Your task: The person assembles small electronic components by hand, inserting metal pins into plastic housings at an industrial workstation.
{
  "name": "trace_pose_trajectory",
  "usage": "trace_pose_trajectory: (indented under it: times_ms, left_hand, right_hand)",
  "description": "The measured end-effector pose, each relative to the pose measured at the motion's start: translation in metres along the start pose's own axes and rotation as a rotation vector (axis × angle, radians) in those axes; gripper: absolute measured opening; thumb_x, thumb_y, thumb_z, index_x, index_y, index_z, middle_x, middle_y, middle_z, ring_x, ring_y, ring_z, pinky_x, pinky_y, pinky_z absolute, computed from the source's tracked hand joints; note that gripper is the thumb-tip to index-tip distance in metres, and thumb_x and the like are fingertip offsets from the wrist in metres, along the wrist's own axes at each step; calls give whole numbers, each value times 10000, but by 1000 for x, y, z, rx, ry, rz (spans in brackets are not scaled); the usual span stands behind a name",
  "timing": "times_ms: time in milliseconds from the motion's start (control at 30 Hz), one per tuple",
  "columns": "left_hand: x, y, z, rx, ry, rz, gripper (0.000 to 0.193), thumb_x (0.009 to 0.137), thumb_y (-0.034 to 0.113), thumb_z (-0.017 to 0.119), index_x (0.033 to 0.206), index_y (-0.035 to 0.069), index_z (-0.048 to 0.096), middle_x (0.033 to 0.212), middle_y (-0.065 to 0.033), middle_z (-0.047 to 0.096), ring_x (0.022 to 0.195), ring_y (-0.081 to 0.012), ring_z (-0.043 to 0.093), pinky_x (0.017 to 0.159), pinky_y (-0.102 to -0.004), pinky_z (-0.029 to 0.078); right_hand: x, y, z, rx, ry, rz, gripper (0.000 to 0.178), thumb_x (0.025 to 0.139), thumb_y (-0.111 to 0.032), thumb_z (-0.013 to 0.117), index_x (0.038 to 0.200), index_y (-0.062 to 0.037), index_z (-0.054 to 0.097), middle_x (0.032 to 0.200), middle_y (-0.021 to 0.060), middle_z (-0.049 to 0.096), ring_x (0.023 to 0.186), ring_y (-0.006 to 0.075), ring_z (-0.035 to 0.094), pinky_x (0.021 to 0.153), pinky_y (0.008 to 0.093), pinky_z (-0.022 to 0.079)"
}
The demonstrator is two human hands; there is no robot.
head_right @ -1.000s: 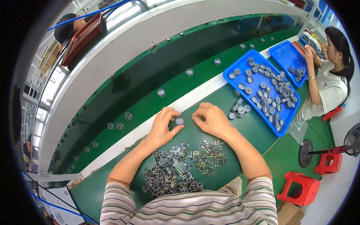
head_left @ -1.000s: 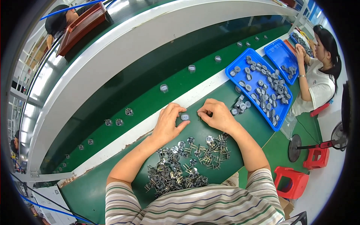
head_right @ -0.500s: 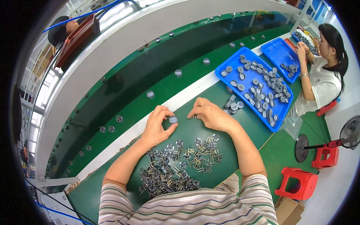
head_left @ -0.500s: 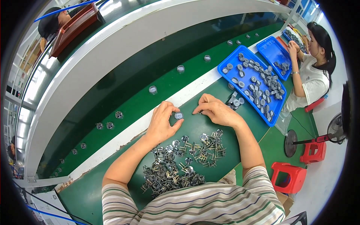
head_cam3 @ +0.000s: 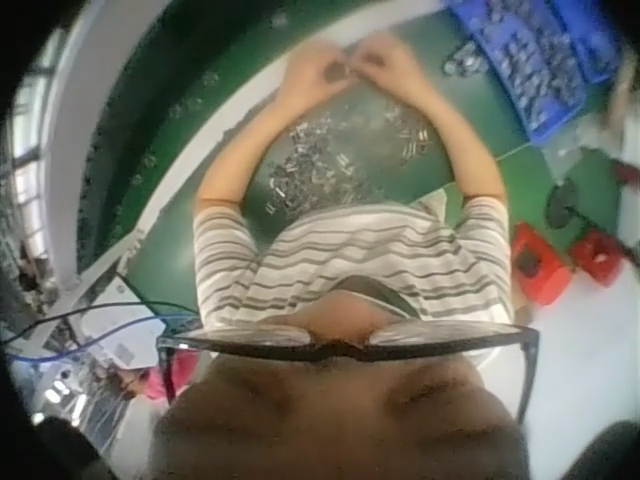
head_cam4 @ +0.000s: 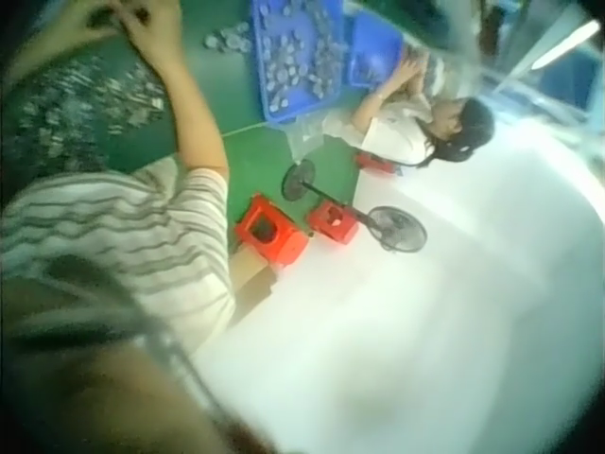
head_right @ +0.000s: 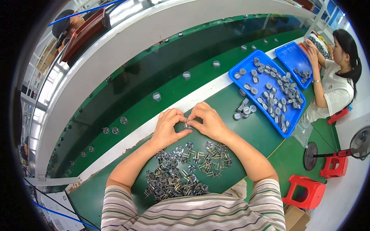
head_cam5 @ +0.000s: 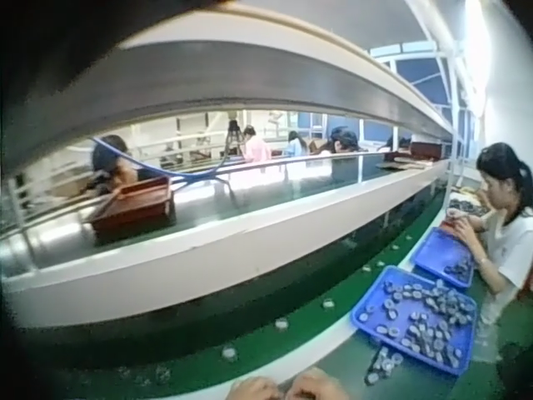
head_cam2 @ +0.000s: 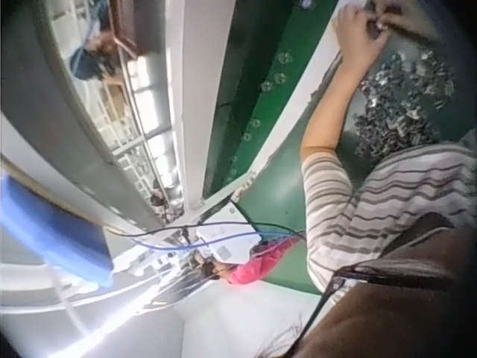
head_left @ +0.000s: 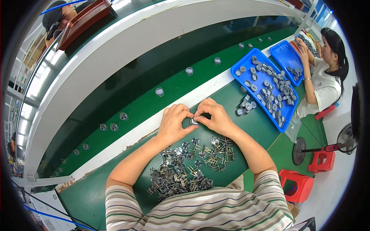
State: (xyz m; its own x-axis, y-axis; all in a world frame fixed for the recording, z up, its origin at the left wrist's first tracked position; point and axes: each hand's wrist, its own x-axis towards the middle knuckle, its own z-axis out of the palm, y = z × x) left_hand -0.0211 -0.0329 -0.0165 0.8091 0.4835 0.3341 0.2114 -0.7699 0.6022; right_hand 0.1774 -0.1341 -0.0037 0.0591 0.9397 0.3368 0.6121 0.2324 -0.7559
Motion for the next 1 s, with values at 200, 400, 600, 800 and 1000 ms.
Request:
trace_pose_trajectory:
  times_ms: [200, 400, 600, 800, 1000]
  left_hand:
    - [-1, 0, -1, 6, -9, 1, 379, 744, 310, 930, 998, 93, 751, 1076, -42, 644, 1088, -255, 598, 922, -409, 407]
    - [0, 2, -2, 1, -29, -24, 375, 744, 309, 928, 1001, 97, 759, 1073, -34, 645, 1087, -248, 598, 916, -407, 405]
    - [0, 1, -2, -13, -7, -6, 375, 749, 309, 928, 1002, 93, 756, 1058, -27, 645, 1087, -244, 596, 911, -406, 400]
    - [10, 0, -35, -171, -74, -179, 343, 769, 279, 920, 1013, 107, 751, 1006, -61, 666, 964, -251, 667, 883, -397, 453]
    - [16, -40, -119, 347, -108, -495, 315, 830, 255, 863, 1067, 110, 717, 1036, -58, 725, 983, -252, 727, 906, -437, 473]
  right_hand:
    - [0, -6, 2, 17, -9, 10, 129, 824, -60, 827, 864, -30, 707, 914, 78, 636, 929, 282, 617, 759, 408, 517]
    - [-1, -8, 5, -27, 21, -3, 137, 817, -55, 818, 841, -32, 685, 909, 70, 628, 913, 294, 618, 757, 410, 520]
    - [1, -12, 2, -199, -48, -49, 165, 814, -50, 808, 918, -41, 680, 947, 84, 631, 946, 317, 622, 776, 429, 527]
    - [-4, -20, -25, 191, -266, 163, 216, 849, 13, 783, 1041, -62, 720, 1016, 80, 636, 949, 274, 636, 823, 389, 534]
    - [-11, -27, -13, 143, -603, -196, 187, 873, -39, 795, 1052, -76, 752, 1086, 61, 645, 1081, 286, 610, 960, 399, 502]
